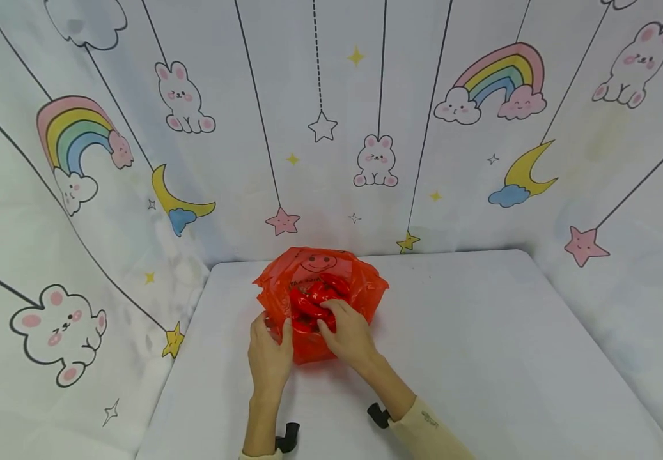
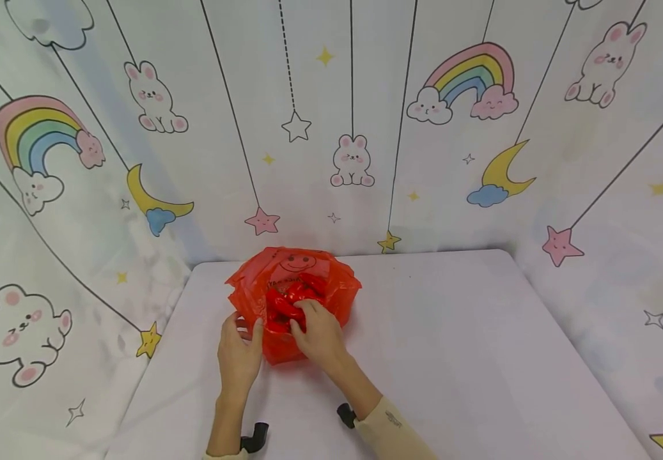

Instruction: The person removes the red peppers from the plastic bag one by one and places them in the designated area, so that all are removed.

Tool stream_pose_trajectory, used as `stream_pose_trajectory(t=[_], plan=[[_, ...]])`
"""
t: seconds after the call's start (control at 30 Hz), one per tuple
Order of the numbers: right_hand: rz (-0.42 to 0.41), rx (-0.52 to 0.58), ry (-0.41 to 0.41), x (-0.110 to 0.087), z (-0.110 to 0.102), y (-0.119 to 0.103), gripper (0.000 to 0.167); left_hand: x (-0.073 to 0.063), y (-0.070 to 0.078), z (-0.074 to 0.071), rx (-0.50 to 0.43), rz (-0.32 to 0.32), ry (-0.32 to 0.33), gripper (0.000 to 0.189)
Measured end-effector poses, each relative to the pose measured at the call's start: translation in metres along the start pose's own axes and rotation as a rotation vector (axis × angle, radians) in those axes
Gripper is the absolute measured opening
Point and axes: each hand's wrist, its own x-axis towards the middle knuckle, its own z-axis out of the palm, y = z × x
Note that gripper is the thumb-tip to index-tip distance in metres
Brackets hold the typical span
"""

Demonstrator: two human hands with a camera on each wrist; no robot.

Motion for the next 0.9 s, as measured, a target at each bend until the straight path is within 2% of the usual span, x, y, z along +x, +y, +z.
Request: stream_pose_trajectory(t=[0.13, 0.4, 0.67, 0.9], plan=[[0.016, -0.002, -0.016, 0.003, 0.004, 0.001, 0.041, 0.0, -0.002, 0.001, 0.0, 0.008, -0.001, 0.059], [0.032, -0.04, -0.061, 0.01, 0.01, 0.001, 0.037, 0.001, -0.005, 0.003, -0.007, 0.046, 0.031, 0.055], [0.077, -0.07, -0.09, 0.017, 0.017, -0.001, 0.04, 0.002, -0.006, 0.003, -0.024, 0.08, 0.061, 0.05], [0.102, -0.094, -0.096, 0.024, 0.026, 0.001, 0.038, 0.002, -0.008, 0.005, -0.026, 0.059, 0.054, 0.048]])
